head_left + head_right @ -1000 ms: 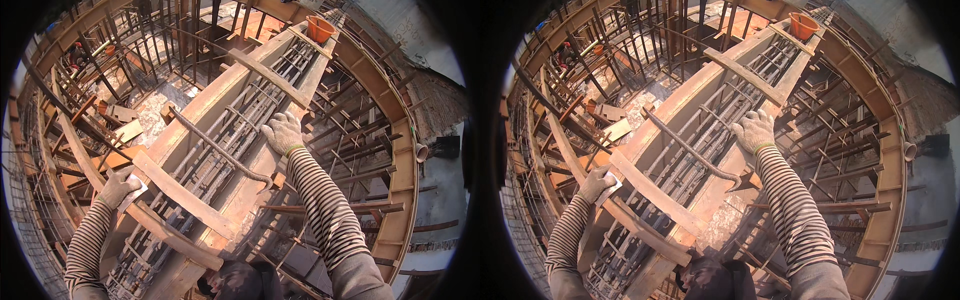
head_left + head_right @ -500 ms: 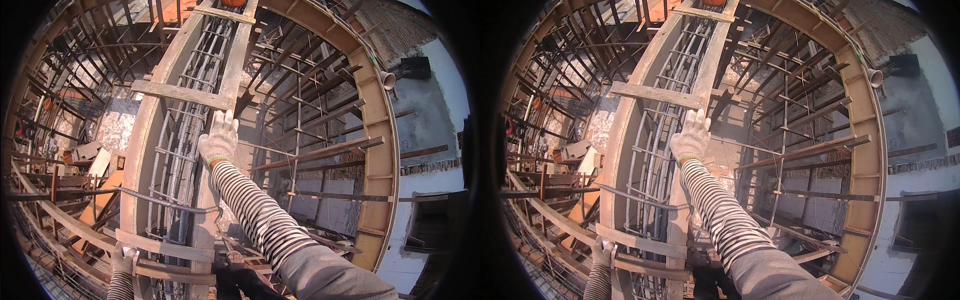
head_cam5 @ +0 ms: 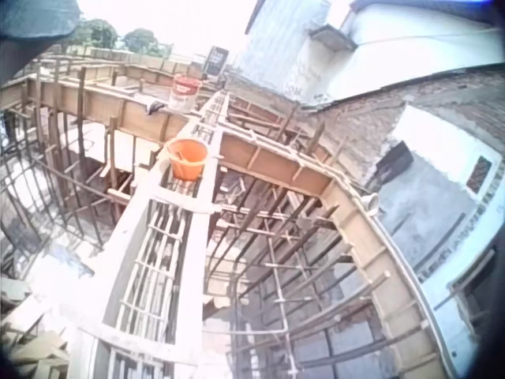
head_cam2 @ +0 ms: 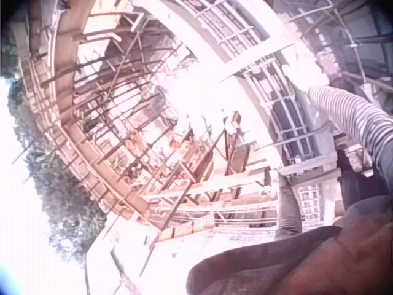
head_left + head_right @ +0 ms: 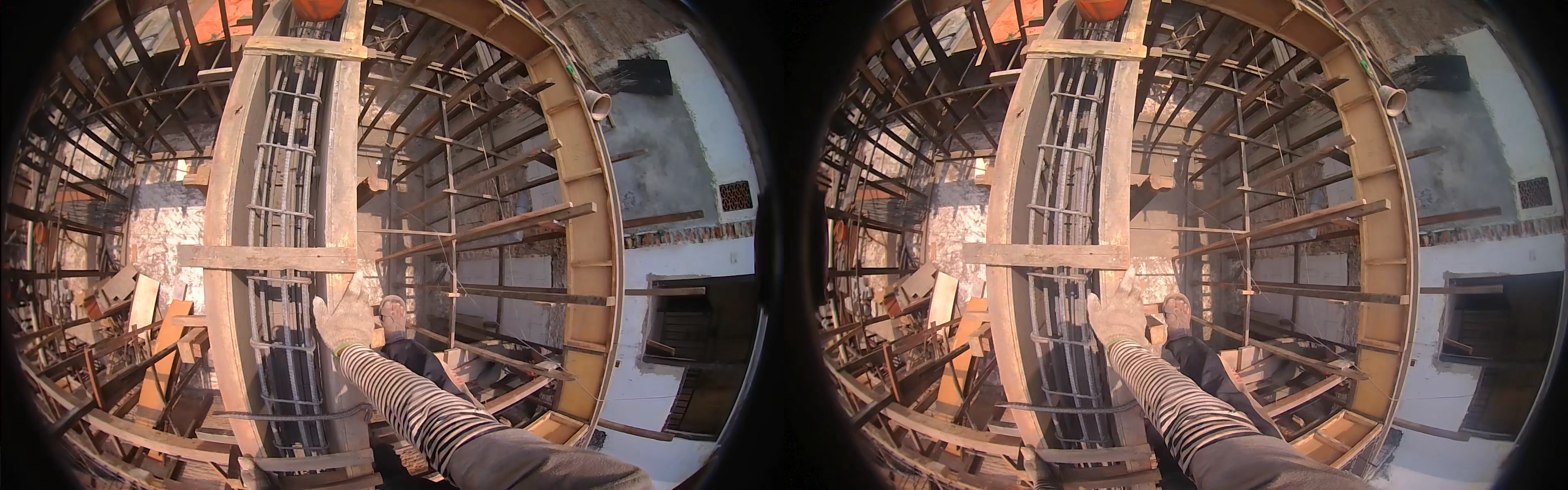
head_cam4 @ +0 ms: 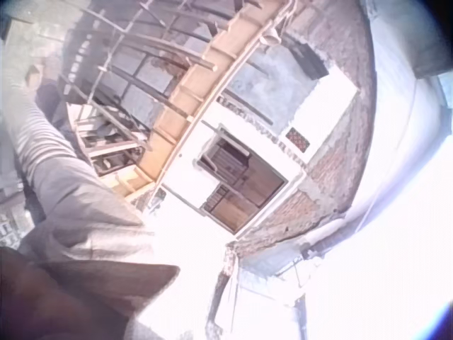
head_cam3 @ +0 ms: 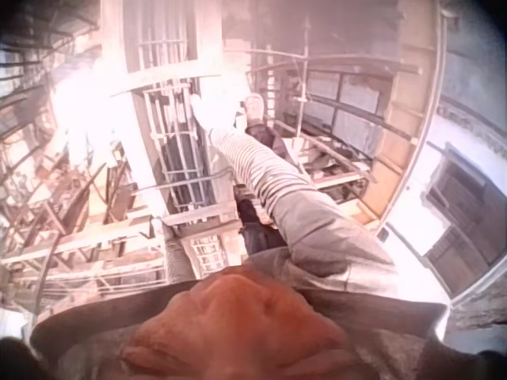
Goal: The person is positioning wooden support slats over a rebar cage and securing them by hammering nails and tying steel wire with pliers.
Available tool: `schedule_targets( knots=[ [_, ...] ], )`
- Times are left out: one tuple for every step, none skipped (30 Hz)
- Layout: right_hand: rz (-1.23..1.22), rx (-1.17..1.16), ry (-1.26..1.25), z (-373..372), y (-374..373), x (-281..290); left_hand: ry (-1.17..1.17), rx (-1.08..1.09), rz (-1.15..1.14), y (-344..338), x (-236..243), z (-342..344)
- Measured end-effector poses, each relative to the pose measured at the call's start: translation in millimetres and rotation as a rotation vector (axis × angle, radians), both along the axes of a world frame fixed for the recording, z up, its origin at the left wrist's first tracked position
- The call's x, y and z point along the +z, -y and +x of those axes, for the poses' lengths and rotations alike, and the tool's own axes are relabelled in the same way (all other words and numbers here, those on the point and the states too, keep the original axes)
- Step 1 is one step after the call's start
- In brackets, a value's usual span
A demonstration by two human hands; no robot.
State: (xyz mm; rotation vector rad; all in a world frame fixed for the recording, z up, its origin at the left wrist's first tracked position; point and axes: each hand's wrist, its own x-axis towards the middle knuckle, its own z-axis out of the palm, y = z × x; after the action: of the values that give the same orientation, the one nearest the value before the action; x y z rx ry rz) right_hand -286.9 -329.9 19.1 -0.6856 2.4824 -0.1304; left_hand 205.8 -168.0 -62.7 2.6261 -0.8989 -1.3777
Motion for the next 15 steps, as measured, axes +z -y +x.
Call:
schedule_targets(
  knots=[
    [-0.004, -0.054, -0.007, 2.4, -2.2, -4.4, 0.027, 0.0, 0.028, 5.9, 2.7, -6.3],
    [-0.028, -0.091, 0.001, 5.4, 6.1, 2.1, 0.052, 0.009, 0.051, 9.8, 4.2, -11.2],
    [-0.052, -0.125, 0.008, 8.2, 13.5, 8.7, 0.078, 0.017, 0.074, 13.3, 6.5, -14.3],
    [-0.065, -0.153, 0.016, 10.5, 17.0, 18.7, 0.1, 0.03, 0.106, 12.5, 10.4, -18.1],
    [-0.078, -0.176, 0.022, 12.3, 20.1, 29.0, 0.119, 0.039, 0.135, 14.0, 11.4, -21.6],
    [-0.104, -0.173, 0.049, 20.0, 29.9, 37.9, 0.155, 0.077, 0.154, 12.6, 19.6, -19.4],
    [-0.121, -0.195, 0.044, 12.8, 29.5, 45.4, 0.162, 0.077, 0.19, 11.7, 17.9, -24.3],
    [-0.086, -0.187, 0.171, 3.8, 27.2, 50.6, 0.17, 0.076, 0.229, 10.5, 16.0, -28.2],
    [-0.087, -0.187, 0.126, 5.1, 25.2, 50.6, 0.177, 0.085, 0.271, 9.0, 17.8, -33.0],
    [-0.095, -0.181, 0.087, 8.5, 23.6, 43.7, 0.188, 0.096, 0.313, 6.3, 15.5, -32.9],
    [-0.105, -0.173, 0.048, 11.3, 21.2, 35.4, 0.206, 0.096, 0.375, 0.1, 17.5, -30.0],
    [-0.122, -0.132, 0.049, 25.1, 25.1, 22.1, 0.224, 0.124, 0.428, -8.8, 29.3, -19.1],
    [-0.133, -0.118, 0.023, 25.4, 24.0, 14.6, 0.207, 0.102, 0.496, -7.1, 32.0, -20.5],
    [-0.141, -0.109, -0.006, 25.4, 20.4, 7.2, 0.143, 0.071, 0.473, -6.4, 37.3, -20.2],
    [-0.151, -0.128, -0.034, 18.9, 15.8, 6.4, 0.065, 0.03, 0.449, 3.5, 43.4, -28.1]
  ],
)
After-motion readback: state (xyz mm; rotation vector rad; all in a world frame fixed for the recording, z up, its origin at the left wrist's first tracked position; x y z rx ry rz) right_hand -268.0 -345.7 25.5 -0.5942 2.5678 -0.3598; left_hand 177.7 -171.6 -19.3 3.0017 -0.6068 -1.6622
